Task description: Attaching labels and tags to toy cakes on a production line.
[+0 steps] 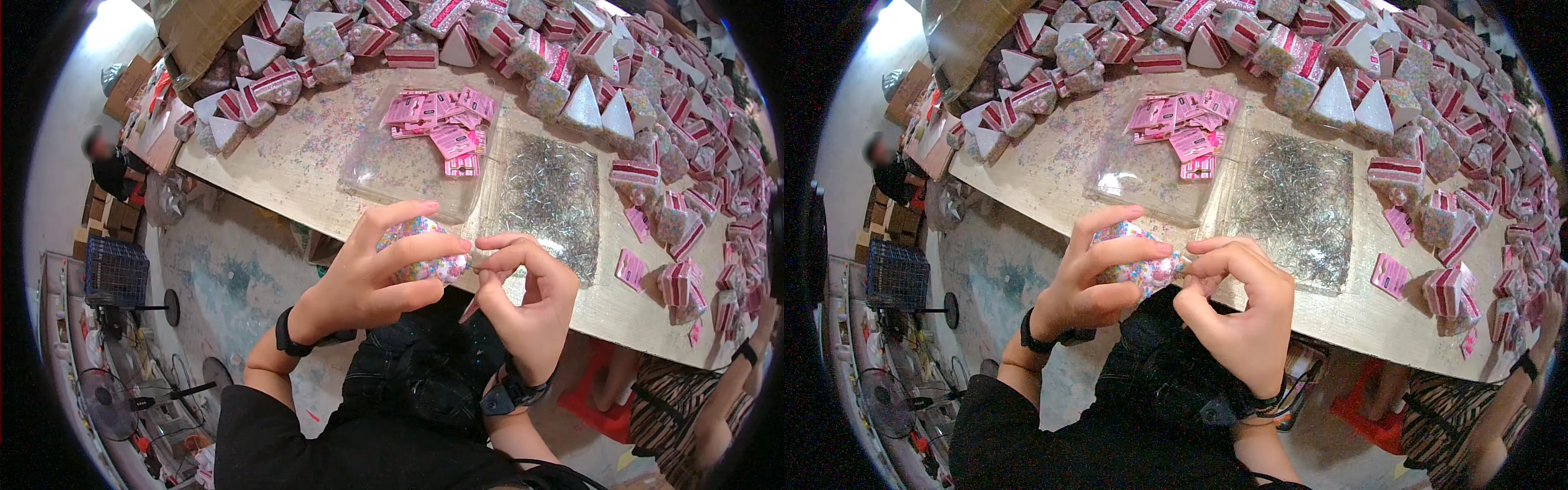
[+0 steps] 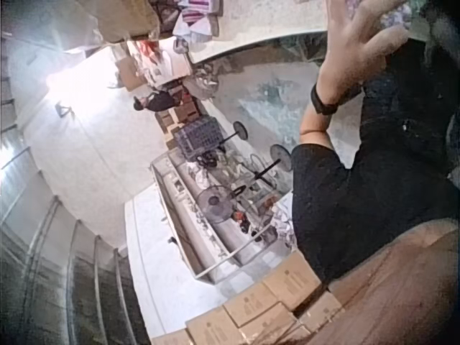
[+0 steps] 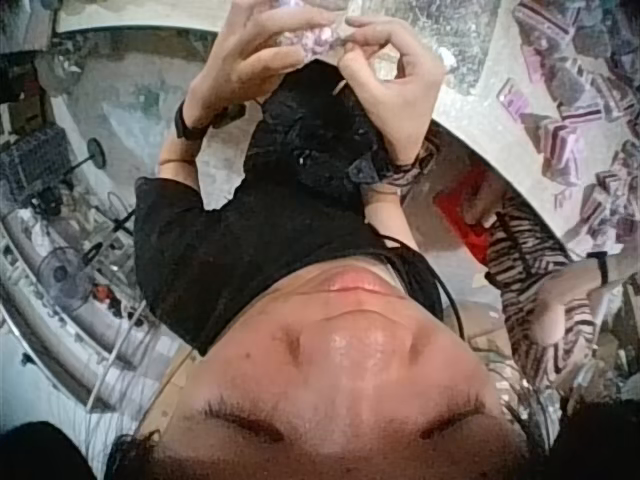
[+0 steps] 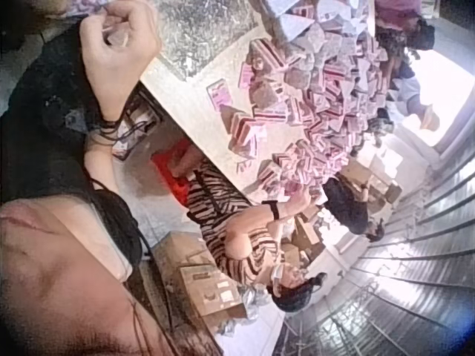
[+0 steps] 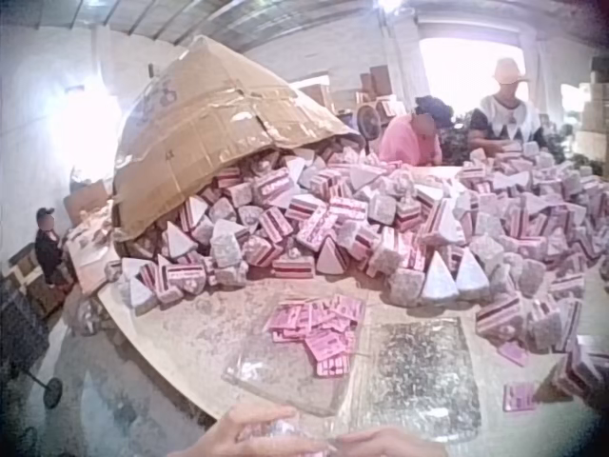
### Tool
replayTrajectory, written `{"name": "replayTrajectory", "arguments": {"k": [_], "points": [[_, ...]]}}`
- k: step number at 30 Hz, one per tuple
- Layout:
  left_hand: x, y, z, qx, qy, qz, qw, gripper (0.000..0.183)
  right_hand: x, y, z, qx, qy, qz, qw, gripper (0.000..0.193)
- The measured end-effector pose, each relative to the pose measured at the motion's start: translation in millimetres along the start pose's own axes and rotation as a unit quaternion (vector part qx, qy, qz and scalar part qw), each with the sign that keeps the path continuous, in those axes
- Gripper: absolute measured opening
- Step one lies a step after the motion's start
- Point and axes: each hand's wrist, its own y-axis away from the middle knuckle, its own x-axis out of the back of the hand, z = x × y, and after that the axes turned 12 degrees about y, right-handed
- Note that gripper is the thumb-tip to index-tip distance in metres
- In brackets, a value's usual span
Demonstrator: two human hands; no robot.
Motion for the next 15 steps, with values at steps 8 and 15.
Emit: {"name": "replayTrajectory", "arguments": {"k": [8, 15], "points": [[5, -1, 9, 0.039, -0.013, -0.046, 0.998, 0.029, -5, 1, 0, 0.006, 0.056, 0.001, 0.998, 0.01], [-4, 11, -2, 0.016, 0.022, -0.02, 0.999, 0.027, 6, 9, -7, 0.172, 0.236, -0.05, 0.955, 0.015]]}}
